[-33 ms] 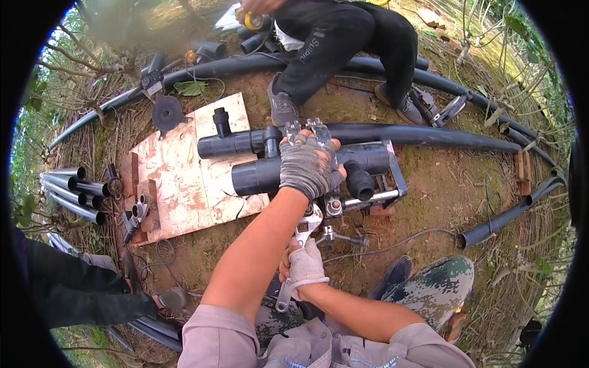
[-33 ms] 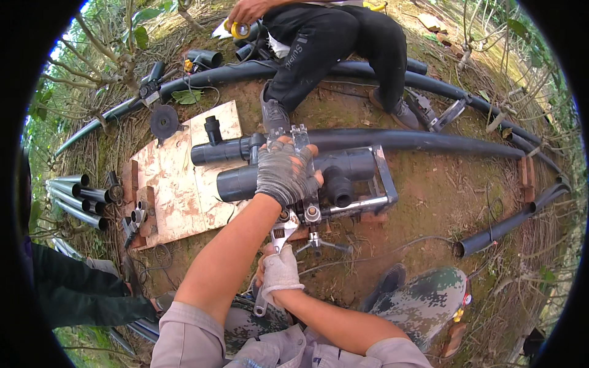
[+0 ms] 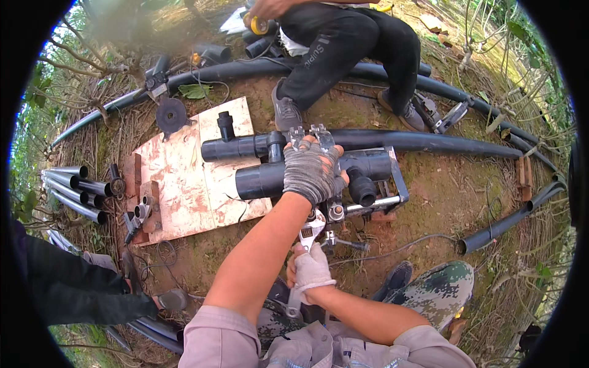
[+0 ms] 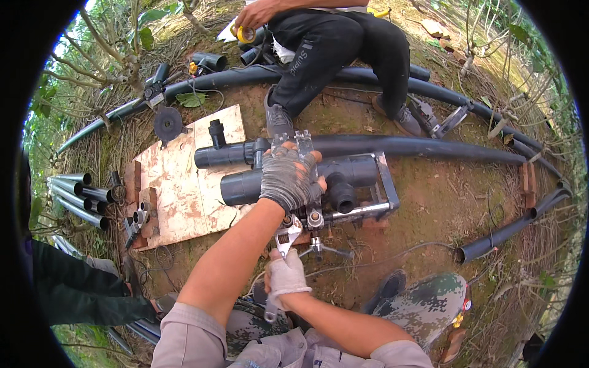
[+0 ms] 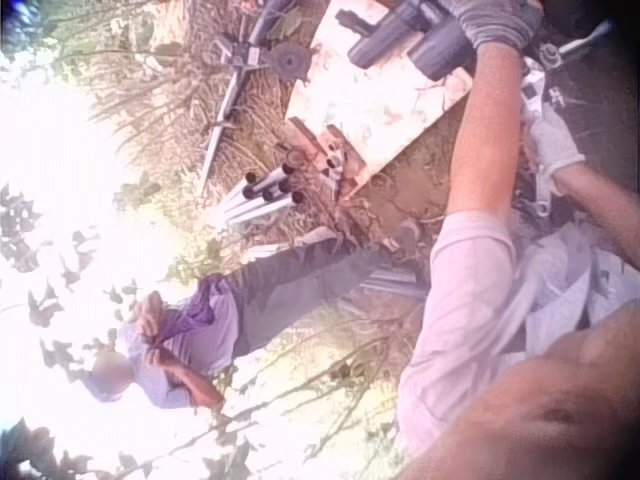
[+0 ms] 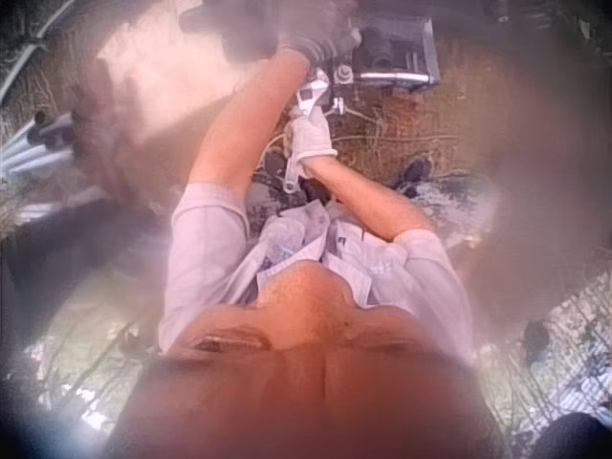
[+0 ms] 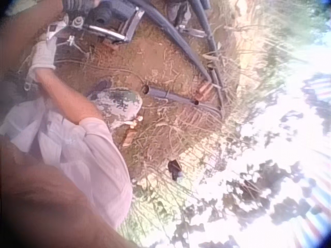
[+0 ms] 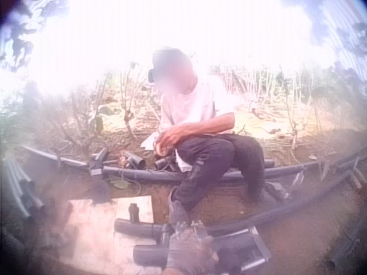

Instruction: The person assembles black plastic pipes using a pipe clamp tool and an adjustable wrench. They tighten the clamp around a pipe joint, reposition the tool, and continue securing the connection while another person works nearby.

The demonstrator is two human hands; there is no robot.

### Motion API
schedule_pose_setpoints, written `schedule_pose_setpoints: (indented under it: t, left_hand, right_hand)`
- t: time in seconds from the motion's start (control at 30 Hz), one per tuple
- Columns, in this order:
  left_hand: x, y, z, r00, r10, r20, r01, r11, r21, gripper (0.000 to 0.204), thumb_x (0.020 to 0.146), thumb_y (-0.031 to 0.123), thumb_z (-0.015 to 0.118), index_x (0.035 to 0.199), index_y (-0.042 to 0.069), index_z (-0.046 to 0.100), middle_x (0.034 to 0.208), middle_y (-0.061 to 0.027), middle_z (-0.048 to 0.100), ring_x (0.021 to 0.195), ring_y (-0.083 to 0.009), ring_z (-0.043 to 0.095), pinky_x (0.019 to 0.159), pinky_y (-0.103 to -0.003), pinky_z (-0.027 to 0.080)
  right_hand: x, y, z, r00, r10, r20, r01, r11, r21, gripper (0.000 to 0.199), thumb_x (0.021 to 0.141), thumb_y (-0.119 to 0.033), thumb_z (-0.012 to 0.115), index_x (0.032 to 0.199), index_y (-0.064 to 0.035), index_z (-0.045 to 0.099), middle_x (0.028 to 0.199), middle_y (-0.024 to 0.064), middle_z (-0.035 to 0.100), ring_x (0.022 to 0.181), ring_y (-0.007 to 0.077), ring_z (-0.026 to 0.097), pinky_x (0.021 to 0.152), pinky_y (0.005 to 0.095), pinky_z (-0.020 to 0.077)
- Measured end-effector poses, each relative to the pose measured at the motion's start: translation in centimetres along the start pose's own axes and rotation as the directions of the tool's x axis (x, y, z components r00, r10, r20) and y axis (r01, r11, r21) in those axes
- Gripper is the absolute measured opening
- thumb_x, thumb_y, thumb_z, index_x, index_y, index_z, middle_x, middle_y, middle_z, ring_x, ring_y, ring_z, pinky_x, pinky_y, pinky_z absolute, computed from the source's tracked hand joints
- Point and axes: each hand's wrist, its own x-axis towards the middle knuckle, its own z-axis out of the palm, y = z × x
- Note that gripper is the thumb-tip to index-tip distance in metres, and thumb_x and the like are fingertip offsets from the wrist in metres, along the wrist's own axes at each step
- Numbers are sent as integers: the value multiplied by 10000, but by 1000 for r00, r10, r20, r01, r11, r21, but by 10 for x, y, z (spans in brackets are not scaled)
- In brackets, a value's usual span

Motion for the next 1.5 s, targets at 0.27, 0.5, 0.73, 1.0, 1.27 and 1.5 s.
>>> schedule_pose_setpoints:
  t: [0.27,0.5,0.73,1.0,1.27,1.5]
  left_hand:
    - [-5,-8,3,999,0,-39,0,1000,-11,543,761,515,714,1247,276,675,1268,-119,644,1294,-294,514,1121,-585,319]
    - [-4,-5,1,995,32,-94,-38,998,-56,548,741,513,728,1226,261,691,1215,-125,650,1276,-298,524,1118,-584,314]
    - [-1,-1,-6,999,21,-42,-22,999,-28,562,745,526,714,1245,270,688,1249,-126,640,1316,-299,498,1143,-605,292]
    - [1,-5,5,1000,-8,-11,8,1000,11,590,775,521,692,1302,258,656,1299,-176,642,1355,-334,498,1140,-568,326]
    - [1,1,-1,1000,-23,-7,23,999,38,569,776,515,700,1280,253,664,1295,-162,641,1317,-338,527,1142,-539,338]
    - [2,1,3,999,-1,-34,3,999,36,561,779,518,700,1273,254,665,1271,-157,654,1313,-321,532,1156,-551,323]
  right_hand:
    - [-8,-134,-66,967,223,119,2,462,-887,373,1041,-391,564,1222,-72,500,783,39,539,595,157,520,516,335,438]
    - [-16,-83,-75,979,196,59,-135,835,-534,204,1071,-297,543,1208,-150,506,671,-28,437,509,107,400,464,296,352]
    - [-23,-81,-73,974,225,25,-182,844,-504,156,1062,-283,543,1176,-194,484,646,-33,420,493,109,409,452,302,361]
    - [-13,8,-47,997,-75,34,76,996,-40,141,1071,-241,539,1096,-155,430,668,11,447,467,119,442,437,288,423]
    - [-8,37,-6,978,-208,0,205,962,180,159,1084,-255,520,1051,-146,410,692,20,473,480,115,480,442,285,450]
    - [17,48,32,944,-302,-132,330,876,353,213,1084,-292,537,1032,-129,409,670,-12,486,467,97,488,424,265,420]
